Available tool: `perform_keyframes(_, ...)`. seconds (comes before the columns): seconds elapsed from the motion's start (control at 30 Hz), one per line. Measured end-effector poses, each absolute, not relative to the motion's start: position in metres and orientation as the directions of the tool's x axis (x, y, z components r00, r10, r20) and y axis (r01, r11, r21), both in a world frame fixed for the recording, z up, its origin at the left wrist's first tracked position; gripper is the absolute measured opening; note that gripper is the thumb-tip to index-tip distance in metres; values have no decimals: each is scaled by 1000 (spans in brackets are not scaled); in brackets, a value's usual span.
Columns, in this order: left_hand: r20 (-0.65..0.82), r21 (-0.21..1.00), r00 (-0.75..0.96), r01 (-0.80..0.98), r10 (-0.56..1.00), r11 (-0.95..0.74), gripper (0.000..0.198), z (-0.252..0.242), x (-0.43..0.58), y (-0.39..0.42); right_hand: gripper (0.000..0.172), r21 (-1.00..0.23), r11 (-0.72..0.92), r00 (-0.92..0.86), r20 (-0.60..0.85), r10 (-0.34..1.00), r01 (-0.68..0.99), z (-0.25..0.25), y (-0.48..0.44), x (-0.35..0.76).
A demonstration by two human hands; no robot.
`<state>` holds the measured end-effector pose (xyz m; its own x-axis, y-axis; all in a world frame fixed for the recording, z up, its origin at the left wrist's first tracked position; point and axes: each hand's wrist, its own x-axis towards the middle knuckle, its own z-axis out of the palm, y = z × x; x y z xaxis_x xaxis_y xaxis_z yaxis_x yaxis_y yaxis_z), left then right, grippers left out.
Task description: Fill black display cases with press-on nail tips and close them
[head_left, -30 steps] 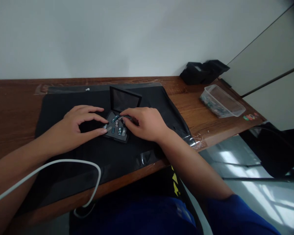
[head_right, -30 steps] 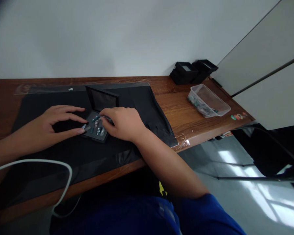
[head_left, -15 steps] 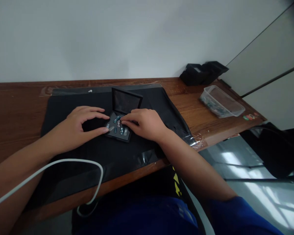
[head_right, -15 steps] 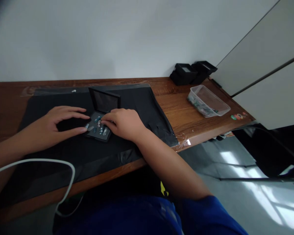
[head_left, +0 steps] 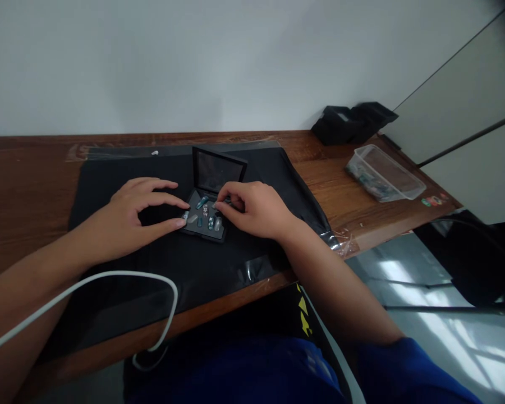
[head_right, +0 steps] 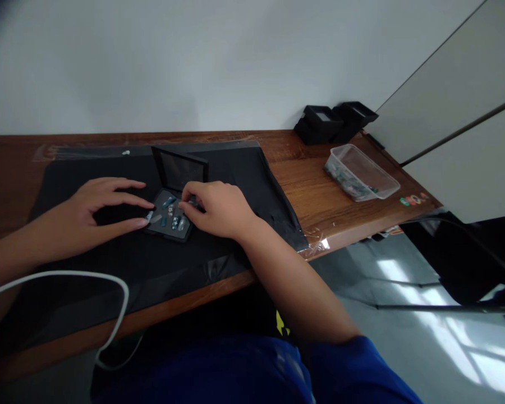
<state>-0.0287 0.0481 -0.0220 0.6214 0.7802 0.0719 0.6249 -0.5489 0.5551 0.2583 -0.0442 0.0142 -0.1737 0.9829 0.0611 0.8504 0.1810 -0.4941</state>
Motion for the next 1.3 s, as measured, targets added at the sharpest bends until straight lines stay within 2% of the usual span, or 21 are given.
perform_keyframes(0.27, 83, 551, 675, 582, 733, -599, 70, -31, -31, 50, 37, -454, 195, -200, 36, 979, 870, 17, -45, 261)
perform_keyframes(0.53, 74, 535, 689, 583, 721, -611, 79, -32, -31, 48, 43, -479, 233, -250, 29, 968, 846, 18, -46, 260)
perform_keyframes(0.63, 91, 543, 669, 587, 738, -600, 81, -30, -31, 47, 39, -488, 215, -215, 57, 975, 846, 18, -46, 262)
perform_keyframes(0.73, 125, 552, 661, 573, 740, -606, 79, -32, -34, 49, 27, -494, 176, -154, 86, 984, 851, 20, -46, 267)
perform_keyframes(0.83, 133, 549, 660, 572, 739, -610, 76, -35, -36, 51, 20, -500, 164, -149, 71, 986, 850, 23, -47, 272)
perform_keyframes(0.97, 99, 544, 669, 583, 737, -603, 77, -35, -36, 51, 18, -509, 161, -168, 32, 985, 846, 23, -47, 273)
perform_keyframes(1.17, 100, 535, 680, 578, 726, -616, 68, -36, -35, 53, 16, -514, 155, -157, 41, 987, 844, 21, -47, 269)
perform_keyframes(1.3, 84, 567, 691, 560, 718, -604, 69, -37, -36, 50, 14, -505, 121, -120, 34, 992, 854, 19, -46, 268)
